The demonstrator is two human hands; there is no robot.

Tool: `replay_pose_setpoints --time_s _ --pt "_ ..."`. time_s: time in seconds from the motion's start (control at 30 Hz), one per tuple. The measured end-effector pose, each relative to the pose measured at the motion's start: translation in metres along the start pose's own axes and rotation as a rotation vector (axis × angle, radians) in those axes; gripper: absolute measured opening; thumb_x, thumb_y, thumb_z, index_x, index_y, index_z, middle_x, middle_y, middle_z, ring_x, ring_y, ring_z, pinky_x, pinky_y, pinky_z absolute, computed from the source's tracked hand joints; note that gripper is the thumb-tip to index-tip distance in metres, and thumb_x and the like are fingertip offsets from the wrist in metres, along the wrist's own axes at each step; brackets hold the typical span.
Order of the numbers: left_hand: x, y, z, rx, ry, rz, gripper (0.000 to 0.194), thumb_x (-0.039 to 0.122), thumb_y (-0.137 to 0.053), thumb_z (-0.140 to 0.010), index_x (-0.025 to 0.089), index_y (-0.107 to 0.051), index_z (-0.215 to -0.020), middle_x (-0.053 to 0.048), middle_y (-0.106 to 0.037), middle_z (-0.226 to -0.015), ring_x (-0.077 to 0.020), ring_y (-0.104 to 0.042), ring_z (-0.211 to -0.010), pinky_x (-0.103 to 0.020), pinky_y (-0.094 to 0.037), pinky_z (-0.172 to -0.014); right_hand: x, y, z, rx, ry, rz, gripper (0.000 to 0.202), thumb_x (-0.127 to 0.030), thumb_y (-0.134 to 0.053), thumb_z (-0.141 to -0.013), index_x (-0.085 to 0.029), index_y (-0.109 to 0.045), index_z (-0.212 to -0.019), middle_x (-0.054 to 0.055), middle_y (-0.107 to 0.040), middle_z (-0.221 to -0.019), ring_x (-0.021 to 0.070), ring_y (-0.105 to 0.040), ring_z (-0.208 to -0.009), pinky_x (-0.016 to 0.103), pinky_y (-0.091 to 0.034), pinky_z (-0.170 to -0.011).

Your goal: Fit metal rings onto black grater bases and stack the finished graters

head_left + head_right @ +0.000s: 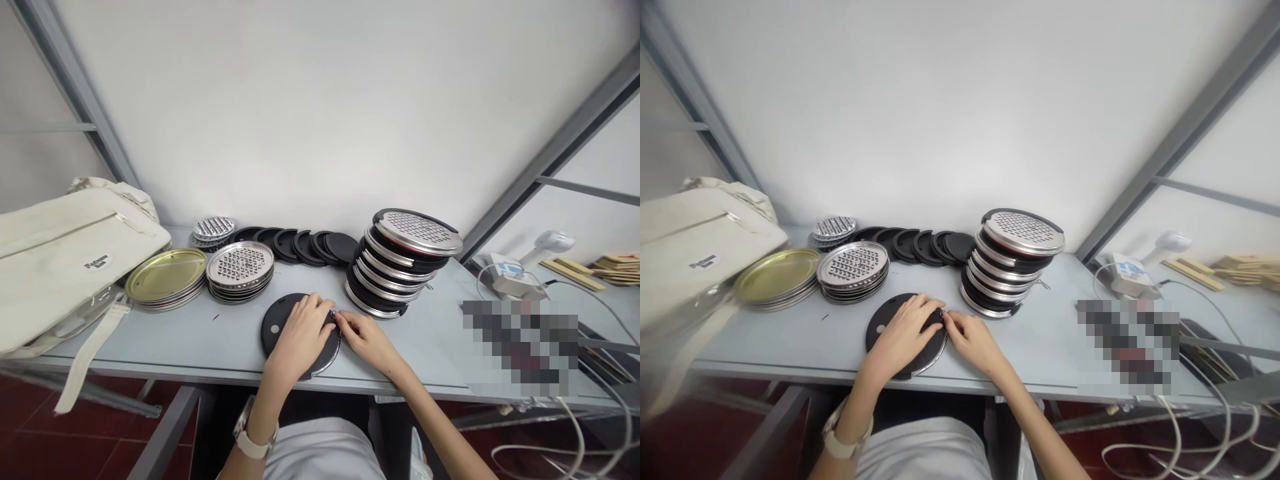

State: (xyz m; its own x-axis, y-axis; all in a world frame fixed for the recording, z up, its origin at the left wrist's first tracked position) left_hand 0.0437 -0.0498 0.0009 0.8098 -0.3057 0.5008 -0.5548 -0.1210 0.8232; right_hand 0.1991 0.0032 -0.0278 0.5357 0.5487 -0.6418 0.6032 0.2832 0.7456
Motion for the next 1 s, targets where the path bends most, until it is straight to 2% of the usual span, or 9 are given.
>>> replay_pose_setpoints --time_s 0.13,0.3,0.77,1.0 --pt "-0.004 -0.007 -0.003 0.006 -0.018 0.142 0.021 0.021 -0.041 -0.093 0.024 -0.057 -0.106 -0.004 -0.051 -0.102 -0.0197 -0.050 -0.096 -0.037 -0.040 -0.090 -0.002 0.002 0.001 -0.009 -0.016 -0.030 0.043 -0.039 -0.026 -0.098 -0.019 -0.056 -0.075 0.000 -0.058 -0.065 0.0141 -0.049 -0.061 0.024 -0.034 -0.060" --pt "-0.010 -0.010 0.001 0.014 0.002 0.306 0.019 0.020 -0.045 -0.091 0.023 -0.055 -0.106 -0.004 -0.051 -0.105 -0.0184 -0.052 -0.099 -0.036 -0.040 -0.095 -0.003 0.002 0.002 0.010 -0.022 -0.021 0.043 -0.039 -0.028 -0.098 -0.019 -0.055 -0.072 -0.001 -0.054 -0.061 0.0140 -0.046 -0.058 0.024 -0.034 -0.059" --pt "-0.010 -0.009 0.000 0.000 0.021 0.295 0.017 0.019 -0.043 -0.092 0.023 -0.055 -0.103 -0.004 -0.051 -0.104 -0.0180 -0.052 -0.096 -0.034 -0.043 -0.091 0.002 0.000 0.002 0.003 -0.002 -0.002 0.034 -0.034 -0.032 -0.096 -0.019 -0.048 -0.071 -0.004 -0.046 -0.057 0.0116 -0.042 -0.054 0.023 -0.030 -0.054" --pt "-0.007 -0.007 0.000 -0.003 0.010 0.289 0.015 0.019 -0.043 -0.092 0.023 -0.054 -0.102 -0.003 -0.050 -0.103 -0.0174 -0.052 -0.098 -0.033 -0.043 -0.092 0.003 -0.001 0.002 0.044 -0.011 -0.055 0.033 -0.035 -0.034 -0.095 -0.020 -0.042 -0.067 -0.005 -0.042 -0.057 0.0109 -0.038 -0.053 0.023 -0.027 -0.052"
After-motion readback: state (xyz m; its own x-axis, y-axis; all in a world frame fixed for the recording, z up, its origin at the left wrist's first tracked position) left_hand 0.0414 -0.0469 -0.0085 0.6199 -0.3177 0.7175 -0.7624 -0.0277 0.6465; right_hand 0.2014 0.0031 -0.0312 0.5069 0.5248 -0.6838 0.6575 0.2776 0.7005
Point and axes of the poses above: each hand's wrist, its own z-axis away from the middle knuckle, its own y-axis out of the back of the hand, x = y × z, the point moved 1 cm from there along -z, towards the middle knuckle
